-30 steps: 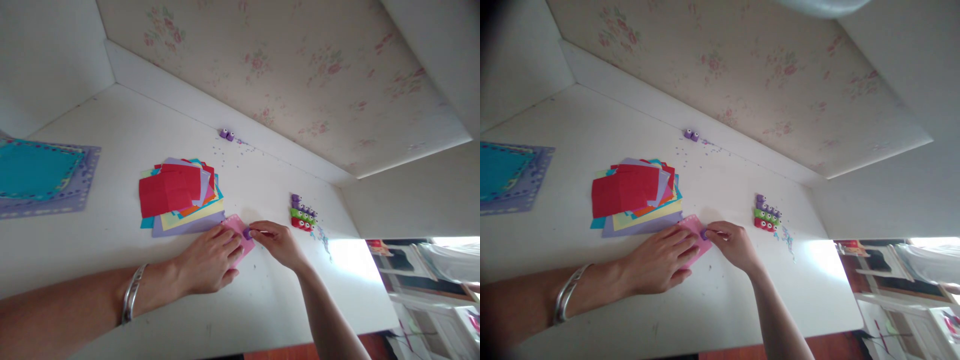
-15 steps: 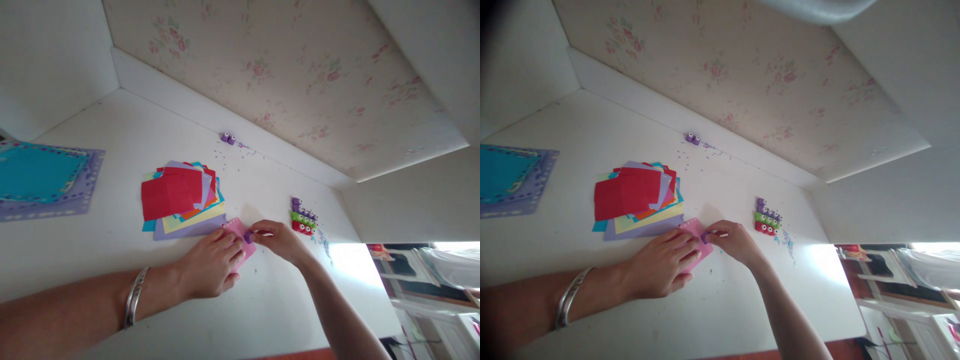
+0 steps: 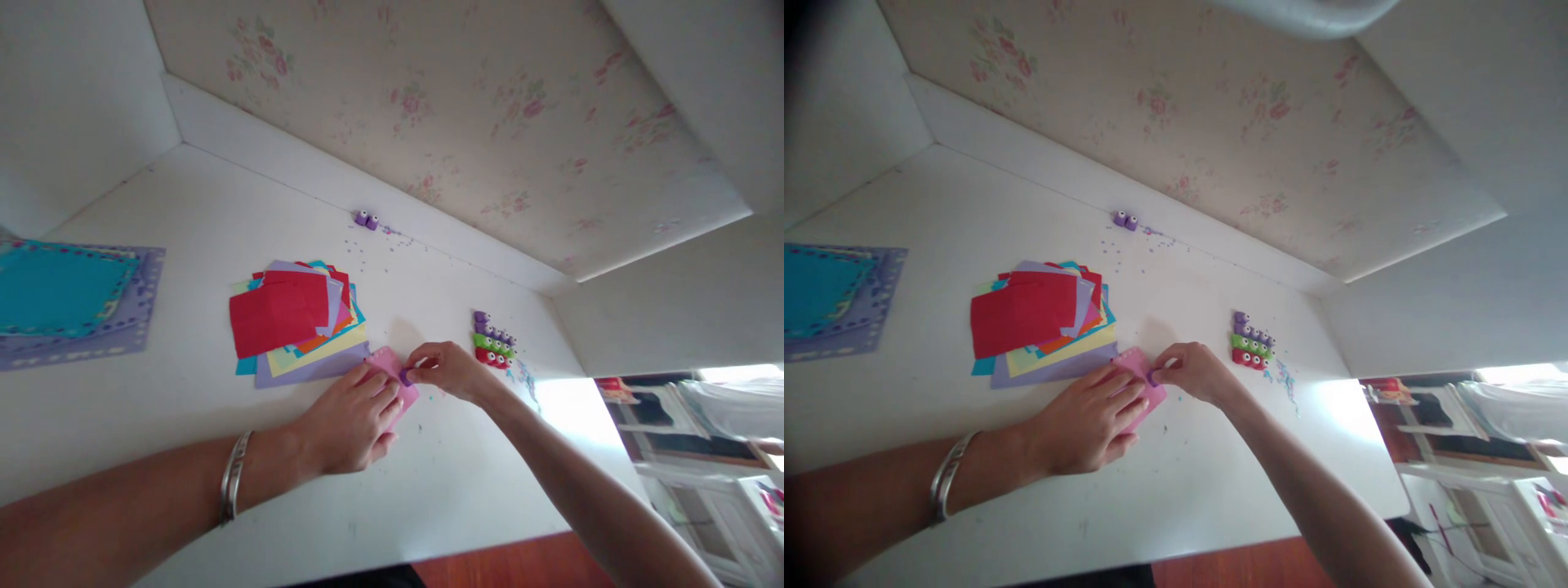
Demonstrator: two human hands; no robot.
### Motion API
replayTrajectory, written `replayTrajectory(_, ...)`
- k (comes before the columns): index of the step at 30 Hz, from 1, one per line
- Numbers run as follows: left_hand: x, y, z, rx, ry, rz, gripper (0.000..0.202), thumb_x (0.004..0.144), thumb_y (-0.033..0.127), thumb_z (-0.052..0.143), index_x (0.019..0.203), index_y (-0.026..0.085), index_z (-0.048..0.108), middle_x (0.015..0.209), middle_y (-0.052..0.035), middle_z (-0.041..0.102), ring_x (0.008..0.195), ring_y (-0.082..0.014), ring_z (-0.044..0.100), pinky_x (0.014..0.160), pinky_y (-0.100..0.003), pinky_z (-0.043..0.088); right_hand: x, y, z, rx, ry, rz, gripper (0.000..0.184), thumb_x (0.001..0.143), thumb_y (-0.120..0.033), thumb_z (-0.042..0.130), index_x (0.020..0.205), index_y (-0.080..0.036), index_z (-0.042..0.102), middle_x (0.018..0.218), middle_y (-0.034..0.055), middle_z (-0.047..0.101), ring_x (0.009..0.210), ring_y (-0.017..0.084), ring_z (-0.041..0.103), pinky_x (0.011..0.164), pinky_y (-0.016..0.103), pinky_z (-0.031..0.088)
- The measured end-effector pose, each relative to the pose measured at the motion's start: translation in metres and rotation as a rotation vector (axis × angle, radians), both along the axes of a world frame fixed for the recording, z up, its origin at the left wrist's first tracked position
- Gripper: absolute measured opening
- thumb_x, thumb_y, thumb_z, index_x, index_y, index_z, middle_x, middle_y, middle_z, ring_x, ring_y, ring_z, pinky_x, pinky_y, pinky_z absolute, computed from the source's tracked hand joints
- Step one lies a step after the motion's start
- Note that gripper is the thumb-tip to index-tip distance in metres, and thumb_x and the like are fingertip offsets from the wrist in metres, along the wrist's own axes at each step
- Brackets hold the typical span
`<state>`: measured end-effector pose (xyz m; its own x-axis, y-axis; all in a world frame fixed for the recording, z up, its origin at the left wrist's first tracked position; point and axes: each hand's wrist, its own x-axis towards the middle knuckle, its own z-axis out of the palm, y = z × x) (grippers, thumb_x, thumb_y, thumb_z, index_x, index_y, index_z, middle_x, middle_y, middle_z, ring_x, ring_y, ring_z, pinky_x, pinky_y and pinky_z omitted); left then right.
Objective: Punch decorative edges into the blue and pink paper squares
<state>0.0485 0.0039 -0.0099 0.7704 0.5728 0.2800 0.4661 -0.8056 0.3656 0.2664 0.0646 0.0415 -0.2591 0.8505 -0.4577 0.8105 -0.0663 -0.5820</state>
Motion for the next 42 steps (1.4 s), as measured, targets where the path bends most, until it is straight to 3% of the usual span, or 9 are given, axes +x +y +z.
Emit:
replayTrajectory(8, -0.001, -0.001, 0.001, 0.014, -0.005, -0.003, 0.043, 0.09, 0.04, 0.052, 0.124, 0.015, 0.055, 0.119, -0.0112, 0.06, 0.113, -0.0269, 0.049, 0.104, -0.044, 0.03, 0.002, 0.001, 0.001, -0.034, 0.04, -0.004, 0.013, 0.073, -0.033, 0.073, 0.084, -0.026, 0.077, 0.067, -0.0015, 0.072, 0.051, 0.009, 0.056, 0.043, 0.019, 0.038)
replayTrajectory(18, 0.0, -0.002, -0.003, -0.003, 0.0, 0.012, 0.038, 0.091, 0.042, 0.051, 0.118, 0.017, 0.059, 0.118, -0.0095, 0.061, 0.115, -0.0268, 0.049, 0.105, -0.043, 0.031, 0.036, 0.005, 0.007, -0.032, 0.089, 0.06, 0.016, 0.08, -0.034, 0.068, 0.092, -0.027, 0.075, 0.087, -0.0014, 0.075, 0.079, 0.016, 0.068, 0.073, 0.028, 0.054)
replayTrajectory(24, 0.0, -0.001, -0.002, -0.007, -0.002, 0.011, 0.036, 0.09, 0.041, 0.053, 0.118, 0.018, 0.059, 0.121, -0.0094, 0.06, 0.116, -0.026, 0.048, 0.106, -0.044, 0.031, 0.042, -0.01, 0.015, 0.24, -0.08, 0.1, 0.028, 0.09, -0.039, 0.056, 0.112, -0.029, 0.07, 0.109, 0.0045, 0.071, 0.083, 0.018, 0.068, 0.075, 0.032, 0.053)
replayTrajectory(28, 0.001, -0.001, -0.003, -0.024, -0.01, 0.016, 0.036, 0.09, 0.04, 0.054, 0.119, 0.019, 0.059, 0.121, -0.0084, 0.06, 0.117, -0.0256, 0.049, 0.107, -0.044, 0.031, 0.033, -0.022, 0.011, 0.383, -0.101, 0.101, 0.02, 0.089, -0.033, 0.058, 0.097, -0.028, 0.076, 0.097, 0.0034, 0.074, 0.081, 0.019, 0.068, 0.074, 0.032, 0.052)
replayTrajectory(31, 0.002, -0.002, -0.005, -0.023, -0.006, 0.027, 0.037, 0.09, 0.041, 0.053, 0.121, 0.021, 0.058, 0.126, -0.007, 0.058, 0.12, -0.0256, 0.048, 0.108, -0.044, 0.03, 0.038, -0.021, 0.01, 0.357, -0.041, -0.011, 0.017, 0.085, -0.03, 0.061, 0.092, -0.03, 0.077, 0.094, 0.0005, 0.076, 0.082, 0.019, 0.069, 0.073, 0.031, 0.053)
replayTrajectory(34, 0.002, -0.002, -0.007, -0.023, 0.001, 0.032, 0.036, 0.092, 0.042, 0.05, 0.122, 0.023, 0.058, 0.129, -0.0056, 0.058, 0.121, -0.0254, 0.047, 0.109, -0.044, 0.03, 0.063, -0.009, 0.014, 0.293, 0.028, -0.169, 0.019, 0.081, -0.032, 0.064, 0.095, -0.03, 0.077, 0.088, -0.0003, 0.076, 0.078, 0.019, 0.07, 0.071, 0.03, 0.054)
replayTrajectory(37, 0.003, -0.001, -0.007, -0.023, 0.012, 0.018, 0.036, 0.093, 0.041, 0.047, 0.124, 0.024, 0.057, 0.13, -0.005, 0.057, 0.122, -0.0251, 0.048, 0.109, -0.044, 0.03, 0.105, 0.012, 0.02, 0.375, 0.021, -0.362, 0.027, 0.079, -0.036, 0.064, 0.101, -0.025, 0.077, 0.084, 0.0027, 0.076, 0.072, 0.019, 0.069, 0.065, 0.03, 0.053)
replayTrajectory(40, 0.003, 0.0, -0.006, -0.019, 0.022, 0.007, 0.036, 0.094, 0.04, 0.046, 0.124, 0.024, 0.057, 0.13, -0.0047, 0.058, 0.121, -0.0253, 0.048, 0.109, -0.045, 0.031, 0.149, 0.036, 0.025, 0.514, -0.149, -0.513, 0.034, 0.078, -0.038, 0.063, 0.105, -0.021, 0.076, 0.088, 0.0067, 0.076, 0.074, 0.022, 0.069, 0.063, 0.032, 0.051)
replayTrajectory(42, 0.003, 0.0, -0.004, -0.016, 0.023, 0.011, 0.036, 0.093, 0.04, 0.047, 0.124, 0.024, 0.057, 0.128, -0.0044, 0.059, 0.119, -0.0252, 0.05, 0.108, -0.045, 0.032, 0.17, 0.051, 0.027, 0.571, -0.335, -0.504, 0.033, 0.079, -0.039, 0.061, 0.102, -0.022, 0.077, 0.093, 0.0076, 0.076, 0.084, 0.025, 0.069, 0.069, 0.033, 0.05)
